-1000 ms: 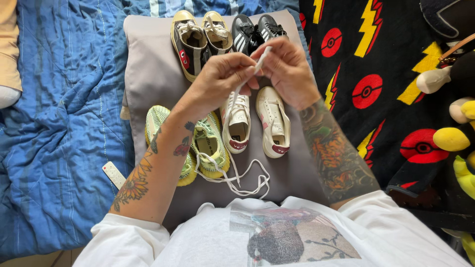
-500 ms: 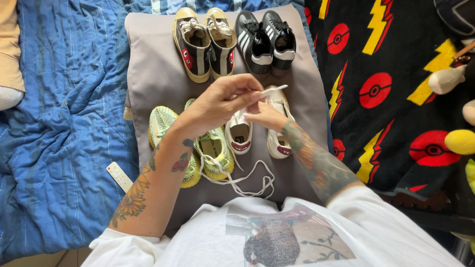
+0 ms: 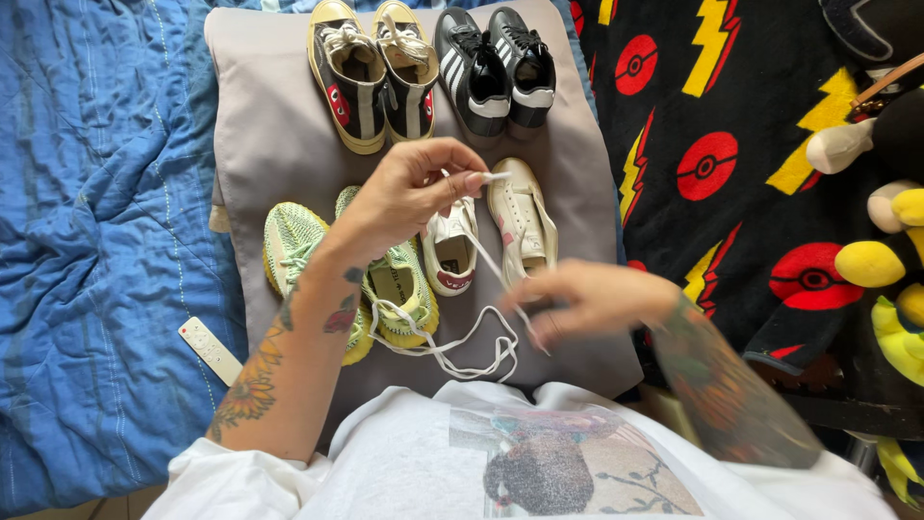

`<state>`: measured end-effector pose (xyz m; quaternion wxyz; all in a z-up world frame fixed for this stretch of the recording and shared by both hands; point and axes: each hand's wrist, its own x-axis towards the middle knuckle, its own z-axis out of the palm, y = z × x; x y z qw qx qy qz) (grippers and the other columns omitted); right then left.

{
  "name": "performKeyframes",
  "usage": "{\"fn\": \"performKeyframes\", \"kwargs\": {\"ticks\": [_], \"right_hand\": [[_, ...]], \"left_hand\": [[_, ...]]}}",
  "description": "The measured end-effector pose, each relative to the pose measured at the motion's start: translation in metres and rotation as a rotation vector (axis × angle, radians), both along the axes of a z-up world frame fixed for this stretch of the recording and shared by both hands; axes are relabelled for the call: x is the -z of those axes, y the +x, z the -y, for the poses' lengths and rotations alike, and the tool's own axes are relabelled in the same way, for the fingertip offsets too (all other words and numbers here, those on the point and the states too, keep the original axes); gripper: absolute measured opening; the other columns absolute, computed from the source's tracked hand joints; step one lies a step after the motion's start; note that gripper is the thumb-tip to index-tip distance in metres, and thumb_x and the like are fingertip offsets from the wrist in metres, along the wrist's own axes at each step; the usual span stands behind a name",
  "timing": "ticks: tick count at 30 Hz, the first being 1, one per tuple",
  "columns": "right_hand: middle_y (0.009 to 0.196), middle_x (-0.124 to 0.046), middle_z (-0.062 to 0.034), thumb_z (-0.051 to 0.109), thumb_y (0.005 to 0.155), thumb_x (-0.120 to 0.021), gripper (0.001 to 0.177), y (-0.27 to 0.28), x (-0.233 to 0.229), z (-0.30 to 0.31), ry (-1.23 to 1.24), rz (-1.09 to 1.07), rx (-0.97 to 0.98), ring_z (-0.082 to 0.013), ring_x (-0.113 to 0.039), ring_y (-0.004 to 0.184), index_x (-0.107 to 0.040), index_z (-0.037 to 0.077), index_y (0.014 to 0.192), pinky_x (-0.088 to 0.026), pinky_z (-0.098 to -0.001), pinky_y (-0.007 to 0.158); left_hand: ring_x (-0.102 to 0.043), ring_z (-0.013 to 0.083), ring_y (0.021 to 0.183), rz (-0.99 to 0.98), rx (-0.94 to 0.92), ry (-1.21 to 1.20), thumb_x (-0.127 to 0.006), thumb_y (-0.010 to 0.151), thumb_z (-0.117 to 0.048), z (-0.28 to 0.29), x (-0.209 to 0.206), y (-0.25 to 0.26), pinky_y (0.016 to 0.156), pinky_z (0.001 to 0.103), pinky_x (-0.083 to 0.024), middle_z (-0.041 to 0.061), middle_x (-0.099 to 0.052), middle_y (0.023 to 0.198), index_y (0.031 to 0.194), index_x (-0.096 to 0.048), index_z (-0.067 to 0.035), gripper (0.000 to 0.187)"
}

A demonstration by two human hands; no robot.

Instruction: The person threads white shoelaces through the eyelets of a white sneaker and ties them into a bow. They repeat the process on the second shoe, adjusting the laces and knots.

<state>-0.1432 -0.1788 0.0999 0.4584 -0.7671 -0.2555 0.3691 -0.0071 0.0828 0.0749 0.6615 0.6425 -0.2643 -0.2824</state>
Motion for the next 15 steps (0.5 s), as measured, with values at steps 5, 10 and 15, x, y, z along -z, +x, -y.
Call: {"fn": "performKeyframes", "kwargs": {"ticks": [5,10,15], "right_hand": [[0.109,-0.07,-0.0108,0.015,0.093,-0.07,0.017,0.082,0.128,-0.036,-0.328,0.408,0.726,-0.0246,-0.068,0.1,-0.078,0.011,0.106,-0.054,-0.0378,0.088],[0.117,-0.065,-0.0188,0.011,0.083,-0.072,0.015,0.101,0.215,-0.057,-0.413,0.635,0.799,-0.0368,-0.063,0.105,-0.08,0.005,0.094,-0.05,-0.0437,0.093],[0.121,-0.065,-0.0186,0.008,0.088,-0.066,0.019,0.096,0.238,-0.056,-0.369,0.599,0.88,-0.0366,-0.065,0.108,-0.077,0.001,0.102,-0.051,-0.0425,0.096]], "left_hand": [[-0.069,0.0262,0.092,0.363,-0.326,0.664,-0.08,0.086,-0.032,0.036,0.099,0.002,0.082,0.04,-0.053,0.01,-0.068,0.101,0.096,-0.08,-0.014,0.02],[-0.064,0.0278,0.101,0.414,-0.43,0.845,-0.077,0.085,-0.027,0.053,0.181,0.001,0.093,0.045,-0.043,0.008,-0.065,0.104,0.09,-0.081,-0.017,0.012],[-0.063,0.025,0.103,0.423,-0.525,0.821,-0.077,0.084,-0.026,0.06,0.212,0.001,0.095,0.044,-0.039,0.006,-0.064,0.103,0.088,-0.08,-0.017,0.01]]}}
